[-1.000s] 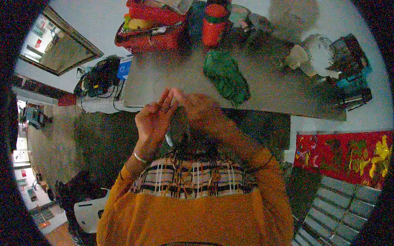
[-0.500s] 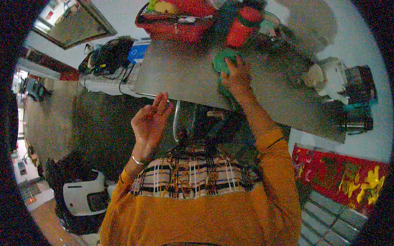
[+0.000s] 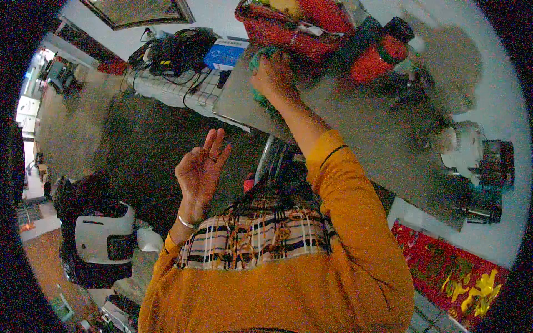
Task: Cleaning a stainless steel counter and objects with a green cloth.
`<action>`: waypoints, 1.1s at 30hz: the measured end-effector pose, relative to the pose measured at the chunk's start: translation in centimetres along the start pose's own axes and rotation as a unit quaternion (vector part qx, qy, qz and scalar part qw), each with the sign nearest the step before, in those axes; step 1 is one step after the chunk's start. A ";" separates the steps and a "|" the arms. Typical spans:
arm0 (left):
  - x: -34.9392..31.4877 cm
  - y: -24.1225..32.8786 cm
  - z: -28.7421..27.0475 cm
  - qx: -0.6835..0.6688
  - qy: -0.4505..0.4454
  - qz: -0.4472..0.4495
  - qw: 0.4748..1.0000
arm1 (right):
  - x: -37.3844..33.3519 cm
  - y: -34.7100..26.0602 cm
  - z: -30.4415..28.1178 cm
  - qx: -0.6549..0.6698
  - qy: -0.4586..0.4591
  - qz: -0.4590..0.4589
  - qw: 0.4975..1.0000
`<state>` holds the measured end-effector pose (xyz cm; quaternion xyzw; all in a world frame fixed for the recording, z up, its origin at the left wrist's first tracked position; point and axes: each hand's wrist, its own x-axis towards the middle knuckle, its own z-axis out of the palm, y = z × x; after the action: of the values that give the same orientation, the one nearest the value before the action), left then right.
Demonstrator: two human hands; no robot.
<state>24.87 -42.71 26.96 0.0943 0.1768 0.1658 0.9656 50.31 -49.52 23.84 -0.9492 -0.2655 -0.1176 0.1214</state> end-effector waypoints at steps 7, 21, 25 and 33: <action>0.0 0.4 -0.1 0.008 -0.017 -0.001 1.000 | -0.9 -4.6 0.7 0.047 0.000 -0.056 0.997; 1.6 -1.2 3.4 0.014 -0.090 -0.024 0.996 | -10.6 3.7 -4.7 0.117 -0.044 -0.342 0.931; 1.7 -2.6 4.7 0.039 -0.097 -0.044 0.994 | -12.8 10.6 -6.2 0.087 -0.041 -0.255 0.962; 2.1 -4.9 5.7 0.060 -0.071 -0.094 0.991 | -17.5 18.2 -8.9 0.022 0.005 -0.125 0.992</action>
<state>30.25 -47.19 30.43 0.1471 0.1253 0.0563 0.9795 44.01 -75.54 24.13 -0.9052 -0.3836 -0.1304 0.1279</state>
